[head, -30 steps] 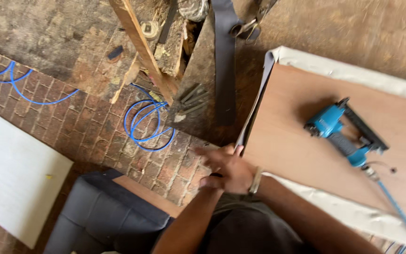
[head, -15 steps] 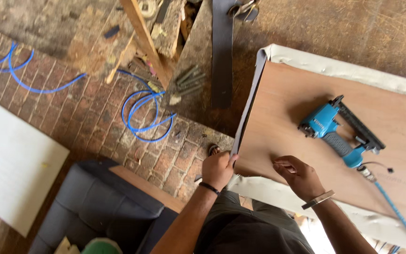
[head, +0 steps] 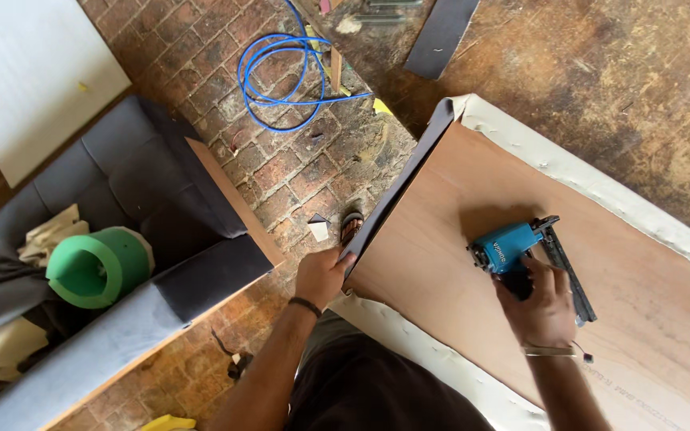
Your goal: The person trims excess fabric from a wooden board using shears, then folds the fabric edges and secures them with a pneumatic staple gun. The person repeats this process along the board's edges, ensuring the fabric is taut and neatly attached.
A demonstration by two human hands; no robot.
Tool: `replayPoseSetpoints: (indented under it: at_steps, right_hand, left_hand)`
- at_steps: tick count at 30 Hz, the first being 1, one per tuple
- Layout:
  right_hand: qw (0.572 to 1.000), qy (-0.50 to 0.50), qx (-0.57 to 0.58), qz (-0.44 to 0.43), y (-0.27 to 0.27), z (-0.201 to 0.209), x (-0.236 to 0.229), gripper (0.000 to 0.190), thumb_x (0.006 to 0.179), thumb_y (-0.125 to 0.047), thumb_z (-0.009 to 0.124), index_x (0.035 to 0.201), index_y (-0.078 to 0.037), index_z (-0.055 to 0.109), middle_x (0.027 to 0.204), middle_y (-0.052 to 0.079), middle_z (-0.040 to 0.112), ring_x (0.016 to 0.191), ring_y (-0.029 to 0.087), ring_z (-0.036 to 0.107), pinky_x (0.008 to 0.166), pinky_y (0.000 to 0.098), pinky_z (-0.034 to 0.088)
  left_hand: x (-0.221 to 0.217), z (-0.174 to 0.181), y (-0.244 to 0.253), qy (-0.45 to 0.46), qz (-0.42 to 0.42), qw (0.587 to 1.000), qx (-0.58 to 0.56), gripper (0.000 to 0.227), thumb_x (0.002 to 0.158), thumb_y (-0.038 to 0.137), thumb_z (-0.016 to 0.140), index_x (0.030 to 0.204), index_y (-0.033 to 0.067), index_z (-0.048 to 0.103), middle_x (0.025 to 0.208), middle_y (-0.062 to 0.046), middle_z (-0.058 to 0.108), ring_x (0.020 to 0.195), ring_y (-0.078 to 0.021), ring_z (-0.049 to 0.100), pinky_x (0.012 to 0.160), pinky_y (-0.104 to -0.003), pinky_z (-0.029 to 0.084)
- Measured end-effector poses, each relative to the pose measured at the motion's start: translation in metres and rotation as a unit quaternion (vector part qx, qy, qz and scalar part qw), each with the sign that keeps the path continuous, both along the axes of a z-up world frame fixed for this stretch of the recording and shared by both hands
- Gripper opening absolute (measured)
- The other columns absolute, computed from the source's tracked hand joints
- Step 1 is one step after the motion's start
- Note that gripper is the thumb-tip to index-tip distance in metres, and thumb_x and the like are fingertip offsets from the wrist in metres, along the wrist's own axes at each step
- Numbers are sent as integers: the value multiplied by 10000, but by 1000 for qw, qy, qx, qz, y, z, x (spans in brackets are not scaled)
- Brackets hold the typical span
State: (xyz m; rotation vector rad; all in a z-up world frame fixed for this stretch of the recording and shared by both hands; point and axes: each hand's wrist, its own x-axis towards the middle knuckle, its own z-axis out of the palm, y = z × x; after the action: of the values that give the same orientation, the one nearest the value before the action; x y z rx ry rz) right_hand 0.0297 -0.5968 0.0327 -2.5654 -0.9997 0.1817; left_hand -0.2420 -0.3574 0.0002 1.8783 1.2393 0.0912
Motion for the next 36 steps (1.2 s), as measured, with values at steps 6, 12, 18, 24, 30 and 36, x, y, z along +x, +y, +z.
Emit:
replayPoseSetpoints:
  at_steps: [6,12,18,24,30,36]
  right_hand:
    - [997,-68,-28,21,-6,5,22,534,749,-247,917,1227,-108,722,1233,121,656,1111,330,665,889,452,574]
    - [968,239,77,-17,67,29,-27,417,898,-335,745,1186,-38,692,1066,110,735,967,232,705,770,385,576]
    - [883,423,-204,-12,205,10,-56,571,996,-497,584,917,42,754,773,138,752,641,196,710,586,336,567]
    - [868,492,-22,-70,192,-19,-60,511,1007,-394,578,795,48,720,549,120,631,416,170,583,394,309,474]
    - [852,511,63,-95,174,-43,-59,464,1020,-324,581,753,40,688,546,106,612,408,162,547,375,294,436]
    - [851,509,104,-70,163,-53,-58,461,1038,-304,569,736,32,661,546,99,608,419,146,544,392,282,444]
  left_hand:
    - [29,-7,29,-109,5,990,92,262,823,221,776,848,-12,658,802,-208,687,711,-406,660,609,-469,519]
    - [46,-2,19,-186,-9,981,56,97,920,166,745,850,102,726,875,-67,742,710,-170,734,602,-287,601]
    - [49,-7,16,-134,-233,956,120,82,893,146,719,893,132,800,884,-11,773,800,-196,726,723,-347,591]
    - [59,-84,82,-327,131,779,-518,448,1019,421,450,1295,132,651,1082,-78,748,935,-203,734,907,-316,576]
    - [106,-155,35,-265,-5,743,-614,638,1097,532,417,1333,-16,643,1153,-142,703,995,-211,655,897,-360,525]
    - [102,-133,38,-230,-35,800,-554,706,1059,584,319,1426,45,591,1220,-144,689,1056,-208,649,931,-346,522]
